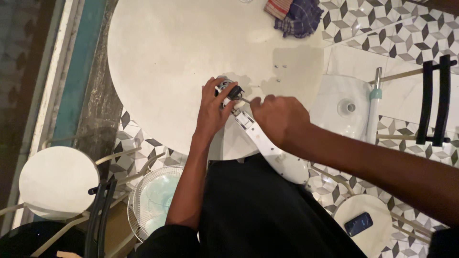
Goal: The person assembles a white pedestal fan on a round table. They use a screwdriver to attach the motor housing to the fan base, then fit the fan head cover over the motor and secure it by hand.
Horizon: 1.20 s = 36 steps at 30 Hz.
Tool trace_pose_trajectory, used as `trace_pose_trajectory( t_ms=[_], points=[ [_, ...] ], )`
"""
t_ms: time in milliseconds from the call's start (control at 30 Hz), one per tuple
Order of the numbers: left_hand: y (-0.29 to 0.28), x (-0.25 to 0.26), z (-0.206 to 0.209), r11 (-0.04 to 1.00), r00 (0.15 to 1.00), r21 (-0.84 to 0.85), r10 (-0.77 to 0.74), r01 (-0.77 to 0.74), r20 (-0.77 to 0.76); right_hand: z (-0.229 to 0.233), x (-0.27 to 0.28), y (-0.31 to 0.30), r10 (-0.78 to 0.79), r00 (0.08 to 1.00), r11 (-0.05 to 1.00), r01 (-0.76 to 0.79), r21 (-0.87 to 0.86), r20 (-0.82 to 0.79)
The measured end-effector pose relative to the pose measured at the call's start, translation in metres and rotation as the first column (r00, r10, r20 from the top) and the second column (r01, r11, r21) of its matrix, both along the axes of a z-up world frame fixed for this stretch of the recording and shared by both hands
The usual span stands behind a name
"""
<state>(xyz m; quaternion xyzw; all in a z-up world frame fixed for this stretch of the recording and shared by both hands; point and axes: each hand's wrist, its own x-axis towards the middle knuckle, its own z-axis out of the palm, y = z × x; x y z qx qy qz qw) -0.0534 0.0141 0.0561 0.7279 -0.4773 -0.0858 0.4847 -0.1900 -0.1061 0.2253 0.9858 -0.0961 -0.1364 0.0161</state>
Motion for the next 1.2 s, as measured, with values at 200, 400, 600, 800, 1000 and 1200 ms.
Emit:
trace_pose_trajectory(
  t_ms=[200, 400, 600, 800, 1000, 1200],
  points=[
    [0.004, 0.004, 0.000, 0.999, 1.000, -0.030, -0.017, 0.018, 0.011, -0.007, 0.011, -0.018, 0.143, 0.989, 0.986, -0.139, 0.088, -0.037],
    [0.004, -0.004, -0.003, 0.994, 0.995, -0.069, 0.083, -0.087, -0.062, -0.015, 0.013, -0.015, 0.451, 0.872, 0.865, -0.480, -0.150, -0.189],
    [-0.014, -0.013, -0.022, 0.985, 0.986, -0.063, 0.162, -0.159, 0.048, -0.013, 0.010, -0.021, 0.479, 0.870, 0.837, -0.494, -0.235, -0.120],
    [-0.015, -0.016, -0.035, 0.987, 0.989, -0.052, 0.150, -0.150, -0.004, -0.004, 0.007, -0.020, 0.160, 0.978, 0.987, -0.155, 0.049, -0.135],
    [-0.014, -0.017, -0.037, 0.987, 0.989, -0.059, 0.147, -0.147, -0.005, 0.014, 0.021, -0.010, -0.107, 0.953, 0.981, 0.148, 0.127, -0.284],
    [-0.013, -0.018, -0.040, 0.989, 0.990, -0.043, 0.141, -0.140, 0.030, 0.017, 0.039, -0.015, -0.462, 0.733, 0.779, 0.605, 0.168, -0.499]
  ],
)
